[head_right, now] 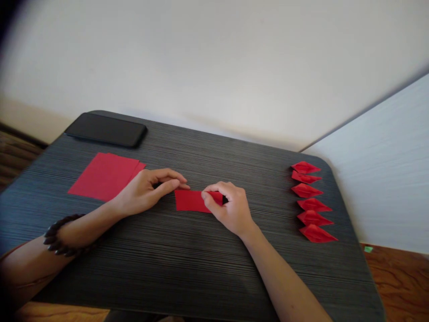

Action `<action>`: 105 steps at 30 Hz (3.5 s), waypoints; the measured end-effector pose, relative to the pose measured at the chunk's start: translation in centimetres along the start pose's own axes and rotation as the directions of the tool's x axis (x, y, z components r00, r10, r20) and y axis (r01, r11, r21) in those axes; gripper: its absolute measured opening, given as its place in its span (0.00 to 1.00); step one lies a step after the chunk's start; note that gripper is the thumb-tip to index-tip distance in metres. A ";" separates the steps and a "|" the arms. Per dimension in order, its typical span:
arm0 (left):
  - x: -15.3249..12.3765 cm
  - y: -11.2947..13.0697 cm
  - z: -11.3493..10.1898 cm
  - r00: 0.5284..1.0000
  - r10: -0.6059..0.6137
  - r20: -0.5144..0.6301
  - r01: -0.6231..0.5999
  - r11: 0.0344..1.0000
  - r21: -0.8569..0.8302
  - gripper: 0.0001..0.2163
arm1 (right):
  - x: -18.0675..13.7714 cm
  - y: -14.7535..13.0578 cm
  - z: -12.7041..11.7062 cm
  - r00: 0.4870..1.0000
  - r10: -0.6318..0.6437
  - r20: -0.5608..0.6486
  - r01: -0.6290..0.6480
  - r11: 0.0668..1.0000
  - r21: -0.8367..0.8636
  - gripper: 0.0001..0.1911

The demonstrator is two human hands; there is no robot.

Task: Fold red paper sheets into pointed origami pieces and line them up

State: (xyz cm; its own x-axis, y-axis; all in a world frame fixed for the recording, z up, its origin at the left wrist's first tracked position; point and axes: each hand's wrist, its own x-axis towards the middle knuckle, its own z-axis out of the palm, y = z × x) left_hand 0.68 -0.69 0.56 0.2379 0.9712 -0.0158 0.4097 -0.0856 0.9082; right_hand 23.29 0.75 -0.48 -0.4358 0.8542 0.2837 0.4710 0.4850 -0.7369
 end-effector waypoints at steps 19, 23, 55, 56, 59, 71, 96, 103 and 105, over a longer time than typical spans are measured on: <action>-0.2 -1.4 0.3 0.940 0.315 0.130 -0.328 0.735 0.594 0.13 | 0.4 0.5 1.4 0.994 0.107 -0.027 -0.110 0.980 -0.166 0.13; -0.4 -1.4 0.4 0.944 0.295 0.148 -0.318 0.692 0.648 0.14 | 0.4 0.3 1.4 0.990 0.136 -0.032 -0.139 0.977 -0.160 0.14; -0.3 -0.5 0.6 0.901 0.411 0.138 -0.434 0.851 0.298 0.05 | -0.2 0.0 1.2 0.987 -0.147 -0.072 0.151 0.986 0.065 0.05; -0.3 -0.4 0.6 0.902 0.407 0.147 -0.432 0.854 0.291 0.05 | -0.2 0.0 1.2 0.986 -0.145 -0.082 0.150 0.986 0.066 0.06; -0.4 -0.3 0.5 0.906 0.394 0.155 -0.423 0.857 0.294 0.05 | -0.3 -0.2 1.3 0.987 -0.132 -0.095 0.138 0.988 0.065 0.05; -0.5 -0.5 0.7 0.914 0.399 0.068 -0.392 0.829 0.399 0.05 | 0.0 -0.6 0.9 0.990 -0.127 0.064 0.129 0.991 -0.033 0.06; -0.3 -0.7 0.1 0.933 0.359 -0.022 -0.311 0.836 0.453 0.09 | 0.3 0.7 0.7 0.984 0.141 -0.107 -0.149 0.986 -0.070 0.08; -0.6 -1.0 0.6 0.890 0.372 0.265 -0.456 0.688 0.565 0.15 | 0.4 0.7 1.3 1.000 -0.008 0.024 0.014 0.968 -0.250 0.09; -0.5 -1.2 0.6 0.898 0.355 0.259 -0.438 0.674 0.595 0.17 | 0.3 0.9 1.1 0.998 -0.025 0.058 0.040 0.958 -0.284 0.11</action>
State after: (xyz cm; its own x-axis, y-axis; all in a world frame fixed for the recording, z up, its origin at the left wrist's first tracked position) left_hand 0.59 -1.24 -0.78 0.5876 0.7841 0.1998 0.6955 -0.6156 0.3705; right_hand 22.74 1.28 -1.76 -0.4910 0.8296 0.2659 0.6515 0.5523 -0.5201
